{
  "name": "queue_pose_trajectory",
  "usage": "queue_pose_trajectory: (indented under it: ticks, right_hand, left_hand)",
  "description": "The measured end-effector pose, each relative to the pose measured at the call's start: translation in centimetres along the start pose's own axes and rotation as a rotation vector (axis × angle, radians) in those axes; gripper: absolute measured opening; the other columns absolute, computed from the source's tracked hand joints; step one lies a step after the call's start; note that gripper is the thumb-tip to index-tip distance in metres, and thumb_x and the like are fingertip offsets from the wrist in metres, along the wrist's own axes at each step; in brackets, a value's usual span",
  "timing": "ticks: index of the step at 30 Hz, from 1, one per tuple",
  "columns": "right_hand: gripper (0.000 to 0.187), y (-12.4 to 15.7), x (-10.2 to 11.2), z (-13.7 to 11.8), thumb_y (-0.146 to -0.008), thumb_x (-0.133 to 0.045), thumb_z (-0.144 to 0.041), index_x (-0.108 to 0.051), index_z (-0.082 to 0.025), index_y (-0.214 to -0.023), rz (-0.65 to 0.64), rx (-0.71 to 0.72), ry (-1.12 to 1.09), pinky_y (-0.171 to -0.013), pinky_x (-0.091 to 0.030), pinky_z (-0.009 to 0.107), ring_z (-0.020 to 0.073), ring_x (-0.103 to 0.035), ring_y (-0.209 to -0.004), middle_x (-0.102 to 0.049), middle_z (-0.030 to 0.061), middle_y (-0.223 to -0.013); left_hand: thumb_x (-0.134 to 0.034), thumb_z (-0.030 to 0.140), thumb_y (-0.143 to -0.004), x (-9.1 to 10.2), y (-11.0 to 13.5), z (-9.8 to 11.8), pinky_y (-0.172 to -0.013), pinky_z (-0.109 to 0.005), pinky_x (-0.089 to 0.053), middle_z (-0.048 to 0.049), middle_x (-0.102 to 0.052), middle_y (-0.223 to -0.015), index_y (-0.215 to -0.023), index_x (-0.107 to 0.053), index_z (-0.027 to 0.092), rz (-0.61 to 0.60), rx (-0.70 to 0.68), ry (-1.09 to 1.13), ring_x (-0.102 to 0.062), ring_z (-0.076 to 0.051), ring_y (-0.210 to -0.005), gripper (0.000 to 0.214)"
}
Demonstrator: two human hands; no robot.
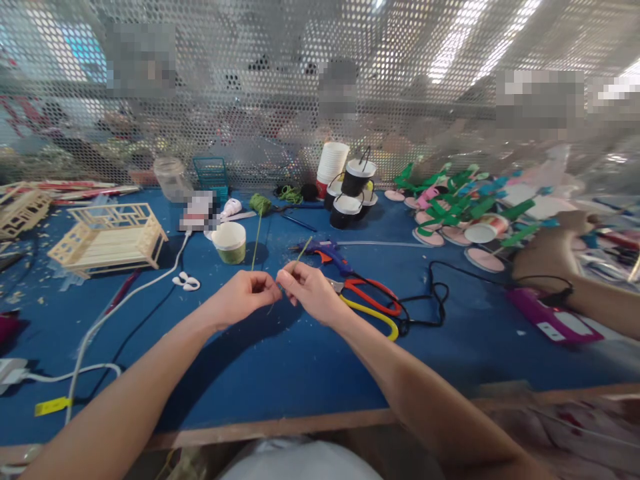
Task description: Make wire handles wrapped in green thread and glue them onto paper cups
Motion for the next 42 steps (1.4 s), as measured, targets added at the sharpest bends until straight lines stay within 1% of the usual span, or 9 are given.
queue_pose_trajectory:
  ticks: [3, 7, 13, 28, 30, 32, 36, 38, 42]
  right_hand:
    - [0.024, 0.05, -0.18, -0.02, -0.074, -0.05, -0.04, -0.047, -0.017, -0.067, -0.036, -0.014, -0.063, -0.042, -0.035, 0.02, 0.0063, -0.042, -0.043, -0.047, -0.0048, -0.053]
    - [0.026, 0.04, 0.11, 0.2, -0.072, -0.051, -0.041, -0.045, -0.017, -0.061, 0.023, -0.048, -0.002, -0.039, -0.032, 0.019, 0.0064, -0.039, -0.04, -0.042, -0.0063, -0.046]
    - [0.03, -0.07, 0.45, 0.16, -0.073, -0.051, -0.041, -0.042, -0.018, -0.056, 0.088, -0.017, 0.091, -0.04, -0.029, 0.021, 0.0064, -0.034, -0.038, -0.038, -0.0072, -0.042]
    - [0.033, 0.01, 0.57, -0.09, -0.07, -0.055, -0.04, -0.043, -0.017, -0.05, 0.17, 0.022, 0.196, -0.044, -0.028, 0.021, 0.0065, -0.032, -0.045, -0.039, -0.0055, -0.047]
    - [0.033, -0.01, 0.59, -0.02, -0.07, -0.055, -0.04, -0.042, -0.017, -0.05, 0.161, 0.019, 0.194, -0.044, -0.028, 0.021, 0.0065, -0.032, -0.045, -0.039, -0.0055, -0.047]
    - [0.032, -0.04, 0.44, 0.09, -0.07, -0.054, -0.041, -0.043, -0.017, -0.052, 0.11, 0.007, 0.164, -0.043, -0.029, 0.021, 0.0065, -0.034, -0.044, -0.04, -0.0054, -0.047]
    - [0.024, -0.08, -0.13, 0.3, -0.074, -0.049, -0.041, -0.047, -0.017, -0.067, -0.026, -0.03, -0.03, -0.042, -0.034, 0.02, 0.0068, -0.041, -0.044, -0.044, -0.0053, -0.052]
    - [0.023, -0.14, -0.22, 0.41, -0.074, -0.05, -0.039, -0.046, -0.018, -0.067, -0.04, -0.044, -0.101, -0.042, -0.036, 0.019, 0.0065, -0.042, -0.044, -0.044, -0.0058, -0.052]
    - [0.025, -0.2, -0.11, 0.67, -0.073, -0.051, -0.039, -0.043, -0.018, -0.062, -0.012, -0.063, -0.104, -0.04, -0.033, 0.019, 0.0054, -0.039, -0.041, -0.041, -0.0071, -0.047]
  left_hand:
    - [-0.054, 0.033, -0.068, 0.1, 0.04, 0.02, -0.048, -0.021, -0.024, 0.0065, -0.037, -0.053, -0.057, -0.045, 0.014, 0.001, 0.029, 0.036, -0.03, -0.006, -0.05, 0.023]
    - [-0.05, 0.032, -0.071, 0.35, 0.03, 0.02, -0.049, -0.021, -0.024, 0.0056, -0.038, -0.056, -0.061, -0.048, 0.013, -0.021, 0.0, -0.017, -0.031, -0.007, -0.052, 0.022]
    - [-0.049, 0.03, -0.073, 0.66, 0.02, -0.02, -0.054, -0.022, -0.028, 0.0043, -0.042, -0.059, -0.062, -0.049, 0.013, -0.003, -0.036, -0.102, -0.035, -0.008, -0.056, 0.02]
    - [-0.052, 0.033, -0.07, 0.18, 0.01, -0.11, -0.051, -0.021, -0.027, 0.0056, -0.04, -0.055, -0.061, -0.048, 0.014, 0.01, -0.013, -0.072, -0.034, -0.007, -0.053, 0.021]
    - [-0.052, 0.033, -0.07, 0.11, -0.02, -0.23, -0.05, -0.021, -0.026, 0.0057, -0.039, -0.055, -0.061, -0.049, 0.013, 0.014, -0.007, -0.07, -0.033, -0.007, -0.053, 0.022]
    - [-0.053, 0.033, -0.069, 0.09, -0.03, -0.23, -0.05, -0.021, -0.026, 0.0057, -0.038, -0.055, -0.061, -0.049, 0.013, 0.016, -0.009, -0.072, -0.033, -0.007, -0.052, 0.022]
    - [-0.054, 0.032, -0.067, 0.2, 0.01, -0.02, -0.051, -0.021, -0.027, 0.0052, -0.041, -0.054, -0.058, -0.048, 0.014, 0.019, 0.008, -0.032, -0.035, -0.007, -0.052, 0.022]
    - [-0.055, 0.033, -0.066, 0.28, 0.07, 0.09, -0.052, -0.021, -0.028, 0.005, -0.043, -0.054, -0.057, -0.048, 0.014, 0.014, 0.02, -0.014, -0.035, -0.007, -0.052, 0.022]
    - [-0.051, 0.032, -0.069, 0.5, 0.2, 0.22, -0.051, -0.021, -0.028, 0.0049, -0.042, -0.056, -0.061, -0.05, 0.014, -0.01, 0.021, -0.045, -0.035, -0.007, -0.052, 0.02]
Point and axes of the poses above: each hand's wrist, its own y-axis away from the middle knuckle, its own x-axis out of the back of the hand, z = x × y, the point moved 5 cm from there along -y, towards the middle knuckle
